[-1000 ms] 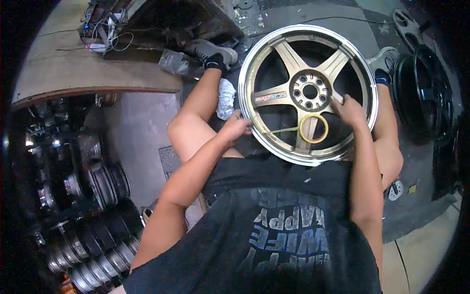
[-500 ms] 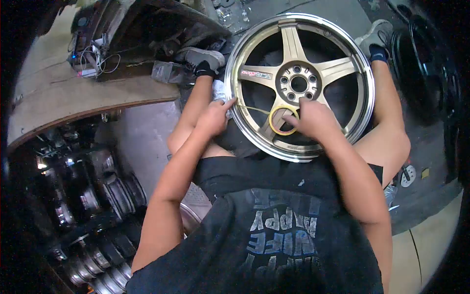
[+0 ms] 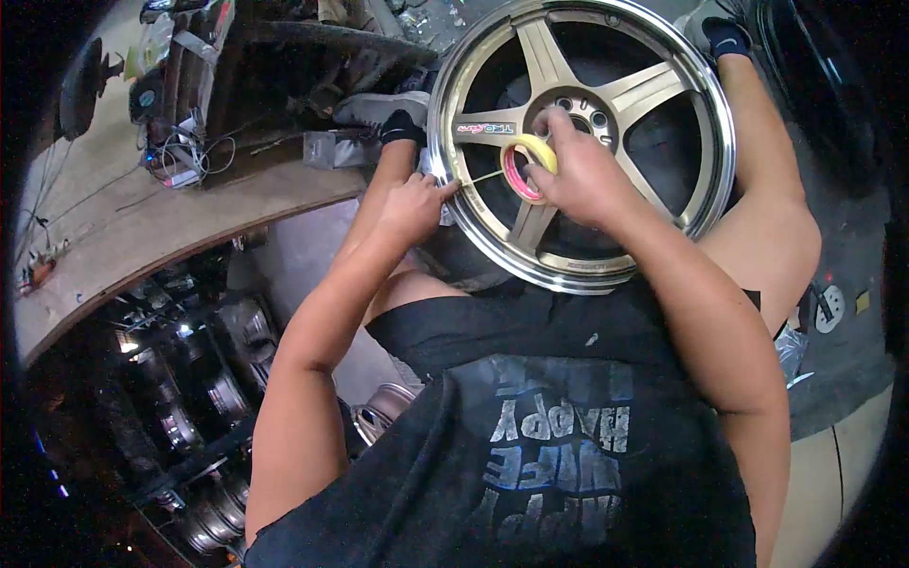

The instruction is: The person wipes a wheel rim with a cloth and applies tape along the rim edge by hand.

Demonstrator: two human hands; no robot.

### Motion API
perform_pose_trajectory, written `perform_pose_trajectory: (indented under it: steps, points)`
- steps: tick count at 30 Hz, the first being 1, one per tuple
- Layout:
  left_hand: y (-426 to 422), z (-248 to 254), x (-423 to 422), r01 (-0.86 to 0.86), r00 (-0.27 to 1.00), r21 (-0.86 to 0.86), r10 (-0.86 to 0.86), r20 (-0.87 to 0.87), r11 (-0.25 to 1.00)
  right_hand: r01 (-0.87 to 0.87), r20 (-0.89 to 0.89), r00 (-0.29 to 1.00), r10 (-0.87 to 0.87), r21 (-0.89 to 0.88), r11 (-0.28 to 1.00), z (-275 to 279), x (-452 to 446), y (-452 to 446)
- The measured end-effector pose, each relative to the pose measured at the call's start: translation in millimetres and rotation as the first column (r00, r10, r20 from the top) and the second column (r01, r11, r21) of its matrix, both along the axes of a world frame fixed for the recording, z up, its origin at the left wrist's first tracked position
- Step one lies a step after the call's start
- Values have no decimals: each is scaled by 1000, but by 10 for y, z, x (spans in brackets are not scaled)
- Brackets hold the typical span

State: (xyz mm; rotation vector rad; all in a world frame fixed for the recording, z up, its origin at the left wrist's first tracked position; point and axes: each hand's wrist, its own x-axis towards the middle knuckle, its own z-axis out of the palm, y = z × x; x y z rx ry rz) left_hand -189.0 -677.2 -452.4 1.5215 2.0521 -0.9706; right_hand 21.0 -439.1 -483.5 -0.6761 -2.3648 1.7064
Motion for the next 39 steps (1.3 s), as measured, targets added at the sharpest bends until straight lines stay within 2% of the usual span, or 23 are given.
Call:
perform_pose_trajectory:
  steps: [2, 3, 4, 6, 7, 9, 12, 14, 16, 19, 25, 35, 39]
  points:
    - [1, 20, -5, 33, 999, 19, -33, 3, 999, -82, 84, 993, 81, 6, 997, 86, 41, 62]
    - [-16, -1, -17, 36, 999, 18, -36, 4, 999, -414, 243, 884, 400, 6, 910, 221, 117, 177]
    - [-43, -27, -22, 10, 1000, 44, -11, 18, 999, -695, 386, 649, 655, -48, 717, 345, 222, 279]
    - [-53, -42, -18, -18, 999, 68, 16, 32, 997, -803, 391, 457, 799, -205, 560, 393, 459, 270]
    - [-41, -55, 4, -56, 998, 52, 54, 27, 997, -804, 390, 455, 800, -206, 558, 365, 546, 258]
    - [-15, -52, 92, -98, 995, 33, 97, 22, 995, -737, 369, 568, 736, -168, 654, 322, 647, 241]
    - [-140, -37, 351, -99, 995, 28, 98, 28, 995, -738, 330, 591, 736, -145, 659, 385, 579, 305]
    - [-298, -68, 503, -112, 993, 107, 105, 61, 988, -733, 337, 595, 730, -144, 665, 446, 507, 314]
    - [-379, -109, 630, -93, 995, 107, 91, 26, 990, -728, 348, 600, 720, -137, 672, 453, 453, 307]
    - [-380, -69, 767, -184, 983, 140, 183, 20, 973, -759, 382, 555, 739, -131, 638, 442, 422, 287]
    - [-456, -166, 789, -174, 984, 216, 177, 5, 961, -722, 356, 617, 702, -98, 684, 408, 481, 266]
    - [-463, -174, 787, -163, 986, 230, 169, -8, 959, -704, 375, 626, 683, -103, 702, 404, 481, 258]
    - [-396, -148, 710, -168, 985, 159, 172, -10, 973, -721, 389, 601, 699, -113, 683, 397, 478, 241]
